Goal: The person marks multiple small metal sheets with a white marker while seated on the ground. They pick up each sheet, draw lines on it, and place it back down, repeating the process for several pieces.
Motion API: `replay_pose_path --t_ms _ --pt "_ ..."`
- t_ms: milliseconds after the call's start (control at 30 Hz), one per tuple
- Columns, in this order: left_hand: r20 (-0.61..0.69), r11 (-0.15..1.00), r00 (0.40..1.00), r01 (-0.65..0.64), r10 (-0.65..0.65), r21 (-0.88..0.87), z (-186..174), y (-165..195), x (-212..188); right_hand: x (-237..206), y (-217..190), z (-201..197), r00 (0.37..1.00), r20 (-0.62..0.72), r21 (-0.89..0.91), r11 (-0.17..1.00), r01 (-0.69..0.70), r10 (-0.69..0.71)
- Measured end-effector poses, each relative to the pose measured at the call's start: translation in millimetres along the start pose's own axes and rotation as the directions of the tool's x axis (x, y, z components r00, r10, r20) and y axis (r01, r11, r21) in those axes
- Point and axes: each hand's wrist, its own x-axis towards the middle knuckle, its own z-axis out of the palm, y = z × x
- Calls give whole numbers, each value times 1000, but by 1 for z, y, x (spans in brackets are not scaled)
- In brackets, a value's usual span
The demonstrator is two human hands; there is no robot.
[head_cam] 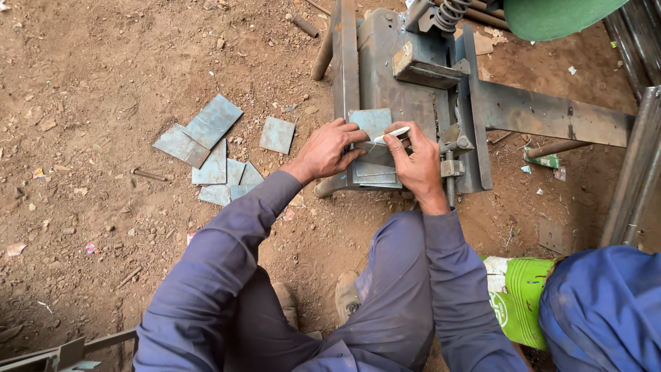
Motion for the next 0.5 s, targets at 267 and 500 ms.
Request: replay_pose_path --t_ms 267,500 --pt "-19 1000 1000 -5 5 -1 6 8 -4 -10 -5 -6 1000 24 -15 1000 11 -11" --pt "-7 999 1000 27 -28 -18 8 14 -9 -19 -5 -14 996 65 -64 995 71 -67"
